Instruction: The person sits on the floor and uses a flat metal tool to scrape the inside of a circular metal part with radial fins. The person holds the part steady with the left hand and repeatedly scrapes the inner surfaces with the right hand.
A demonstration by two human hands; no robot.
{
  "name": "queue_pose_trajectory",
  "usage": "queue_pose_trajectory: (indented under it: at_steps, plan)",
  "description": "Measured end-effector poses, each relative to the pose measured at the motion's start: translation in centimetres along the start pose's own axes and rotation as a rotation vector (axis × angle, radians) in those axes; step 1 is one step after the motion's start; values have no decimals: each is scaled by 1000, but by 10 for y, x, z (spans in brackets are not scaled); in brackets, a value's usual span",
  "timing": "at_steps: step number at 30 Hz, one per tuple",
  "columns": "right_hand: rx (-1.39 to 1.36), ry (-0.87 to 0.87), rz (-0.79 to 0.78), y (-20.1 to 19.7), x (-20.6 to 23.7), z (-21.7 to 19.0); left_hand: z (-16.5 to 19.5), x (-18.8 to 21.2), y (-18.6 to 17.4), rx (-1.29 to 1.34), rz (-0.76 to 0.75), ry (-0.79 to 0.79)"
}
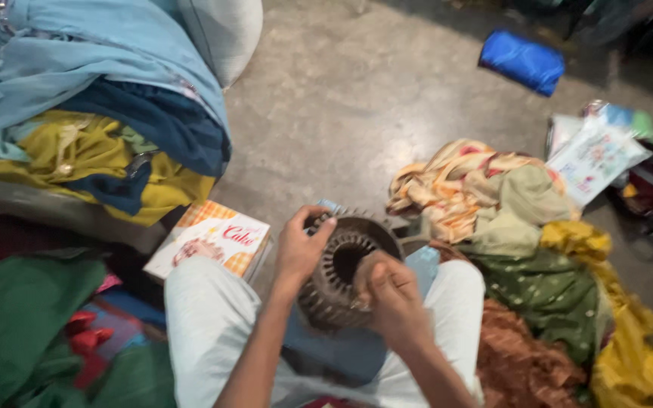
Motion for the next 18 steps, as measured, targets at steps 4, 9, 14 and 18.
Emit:
queue_pose_trajectory:
  at_steps: [4,9,14,18]
  plan:
    - [-57,-224,-27,-3,1,5,-6,2,1,69,-30,-138]
    - [-22,-109,-129,-8,0,16,0,6,1,85,-20,-140]
    - [-184,-42,-110,-15,1,19,6,9,0,89,-16,-139]
    - [-153,-27,-105,-15,4,18,5,6,3,144,-48,-103]
Point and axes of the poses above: each hand's wrist, its own x-axis away from the middle knuckle, its own y-axis out of the palm, z = x × y, the point moved 4 cm from there along -x, towards the middle knuckle, and after that the axes turned 10 degrees about -z, right-handed, at the moved point
